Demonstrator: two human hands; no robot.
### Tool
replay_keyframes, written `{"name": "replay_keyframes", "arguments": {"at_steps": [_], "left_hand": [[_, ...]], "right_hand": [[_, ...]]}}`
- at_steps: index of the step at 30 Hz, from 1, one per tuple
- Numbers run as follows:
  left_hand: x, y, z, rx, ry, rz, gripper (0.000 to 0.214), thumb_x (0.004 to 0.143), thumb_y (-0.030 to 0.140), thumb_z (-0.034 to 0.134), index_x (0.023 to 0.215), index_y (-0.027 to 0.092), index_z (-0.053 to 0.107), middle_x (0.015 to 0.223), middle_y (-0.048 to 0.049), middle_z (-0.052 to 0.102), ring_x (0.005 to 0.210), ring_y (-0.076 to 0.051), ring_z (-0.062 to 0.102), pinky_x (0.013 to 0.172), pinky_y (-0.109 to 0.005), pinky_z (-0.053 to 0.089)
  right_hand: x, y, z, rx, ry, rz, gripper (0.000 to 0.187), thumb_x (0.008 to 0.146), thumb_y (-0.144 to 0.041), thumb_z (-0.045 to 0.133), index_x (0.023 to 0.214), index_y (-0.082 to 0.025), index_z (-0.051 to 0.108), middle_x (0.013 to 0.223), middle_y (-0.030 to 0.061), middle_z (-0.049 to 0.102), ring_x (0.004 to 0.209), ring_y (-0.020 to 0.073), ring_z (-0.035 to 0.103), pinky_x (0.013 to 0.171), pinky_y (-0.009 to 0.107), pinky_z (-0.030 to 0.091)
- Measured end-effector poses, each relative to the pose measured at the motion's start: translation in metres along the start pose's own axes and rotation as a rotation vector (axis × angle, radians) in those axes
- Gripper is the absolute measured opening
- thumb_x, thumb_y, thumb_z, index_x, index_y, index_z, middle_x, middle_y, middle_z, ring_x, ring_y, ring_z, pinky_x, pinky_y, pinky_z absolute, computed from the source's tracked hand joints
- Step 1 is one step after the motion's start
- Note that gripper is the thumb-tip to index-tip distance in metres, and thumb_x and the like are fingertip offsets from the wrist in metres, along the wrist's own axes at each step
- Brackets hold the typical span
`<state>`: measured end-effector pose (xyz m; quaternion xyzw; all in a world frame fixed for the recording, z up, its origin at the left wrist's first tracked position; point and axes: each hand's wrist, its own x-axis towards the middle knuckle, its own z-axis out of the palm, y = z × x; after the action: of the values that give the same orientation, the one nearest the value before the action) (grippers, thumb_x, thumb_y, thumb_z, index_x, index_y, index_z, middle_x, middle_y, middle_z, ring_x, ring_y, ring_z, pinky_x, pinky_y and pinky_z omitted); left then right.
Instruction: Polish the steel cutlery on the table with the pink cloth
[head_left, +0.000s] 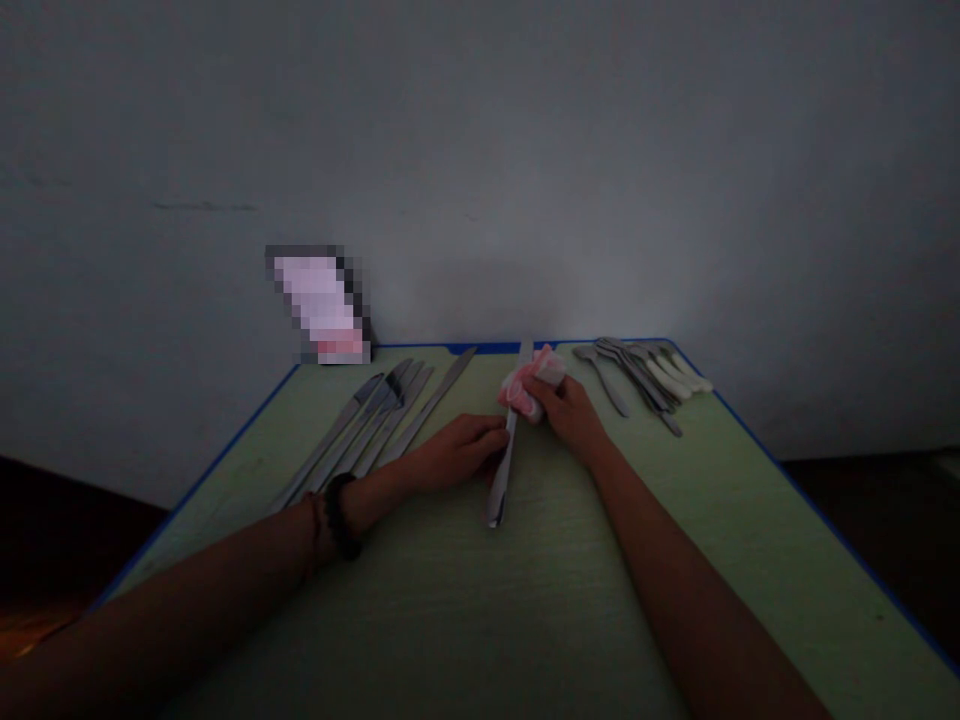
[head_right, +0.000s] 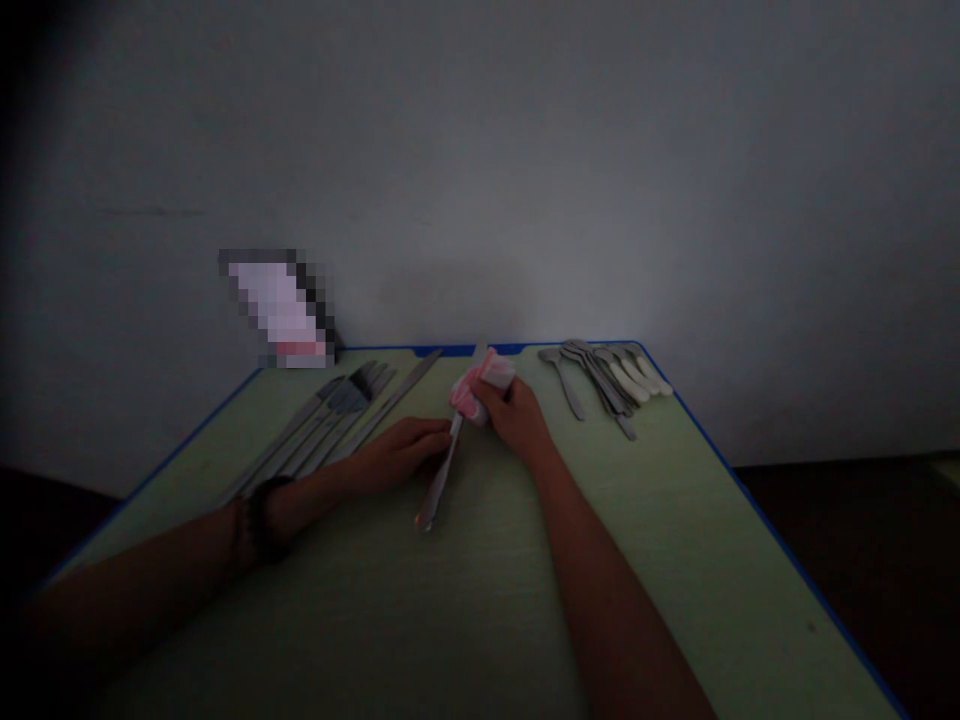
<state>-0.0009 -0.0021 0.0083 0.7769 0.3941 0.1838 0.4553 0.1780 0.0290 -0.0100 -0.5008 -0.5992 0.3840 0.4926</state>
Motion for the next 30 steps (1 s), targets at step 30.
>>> {"name": "replay_keyframes", "arguments": {"at_steps": [30], "left_hand": [[-0.0003,0.0001,-0.0004,0.027,-0.014,0.041,0.032,0.087,0.040,0.041,0.070,0.015,0.053,0.060,0.0024,0.056,0.054,-0.009,0.048,0.052,-0.020,0.036]], "right_hand": [[0.0029,0.0058,-0.0028,0.362,-0.034,0.068,0.036,0.069,-0.047,0.060,0.087,-0.015,0.063,0.083,0.0044,0.065,0.075,0.0159,0.057,0.072,0.029,0.045]]}}
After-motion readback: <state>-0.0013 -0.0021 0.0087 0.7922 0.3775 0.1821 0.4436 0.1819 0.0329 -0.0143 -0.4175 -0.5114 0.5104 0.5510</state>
